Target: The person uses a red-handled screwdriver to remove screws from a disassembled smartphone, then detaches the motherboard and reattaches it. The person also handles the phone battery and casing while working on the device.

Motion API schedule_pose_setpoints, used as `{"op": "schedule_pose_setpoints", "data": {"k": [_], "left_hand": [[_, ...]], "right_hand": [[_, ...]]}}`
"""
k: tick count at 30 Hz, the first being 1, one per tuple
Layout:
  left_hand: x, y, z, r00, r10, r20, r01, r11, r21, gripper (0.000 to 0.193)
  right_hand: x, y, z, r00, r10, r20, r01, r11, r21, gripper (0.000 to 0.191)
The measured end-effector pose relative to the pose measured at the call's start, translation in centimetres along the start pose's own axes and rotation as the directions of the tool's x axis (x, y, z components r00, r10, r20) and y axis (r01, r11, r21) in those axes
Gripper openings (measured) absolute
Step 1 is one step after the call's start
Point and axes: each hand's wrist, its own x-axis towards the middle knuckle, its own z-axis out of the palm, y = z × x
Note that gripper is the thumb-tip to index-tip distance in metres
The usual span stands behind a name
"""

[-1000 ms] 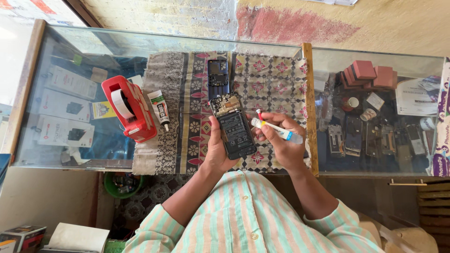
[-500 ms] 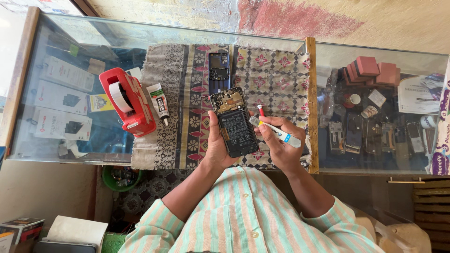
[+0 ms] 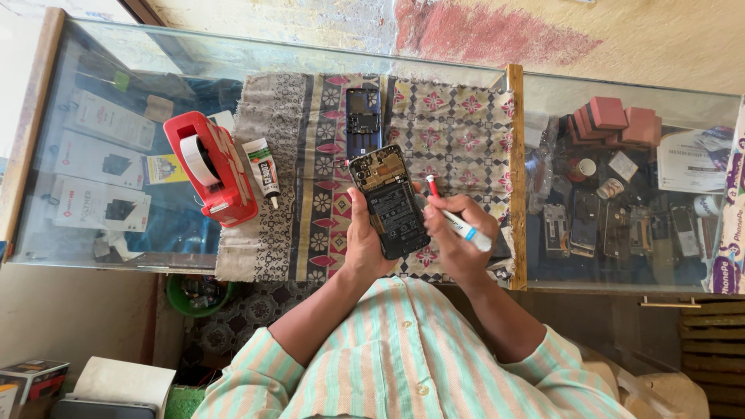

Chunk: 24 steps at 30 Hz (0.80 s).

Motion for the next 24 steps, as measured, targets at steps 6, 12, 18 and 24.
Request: {"op": "schedule_pose_setpoints", "data": {"k": [6, 12, 18, 24], "left_hand": [[0.1, 0.4, 0.6, 0.999, -0.047, 0.013, 0.047, 0.999, -0.023, 0.094], [0.2, 0.1, 0.4, 0.997, -0.057, 0.055, 0.061, 0.996, -0.062, 0.092], [0.1, -1.0, -1.3, 0.999, -0.034, -0.026, 0.034, 0.999, 0.004, 0.087], [0.4, -1.0, -2.1, 0.998, -0.032, -0.062, 0.035, 0.998, 0.05, 0.081]], "right_hand": [[-0.4, 2.1, -0.6, 0.854, 0.52, 0.027, -0.421, 0.657, 0.626, 0.01], [-0.3, 1.5, -0.3, 0.918, 0.398, 0.006, -0.329, 0.751, 0.573, 0.011], [0.2, 0.1, 0.3, 0.893, -0.45, 0.02, 0.421, 0.818, -0.392, 0.009], [0.3, 1.3, 0.4, 0.943, 0.326, -0.069, -0.267, 0.863, 0.428, 0.008]]}}
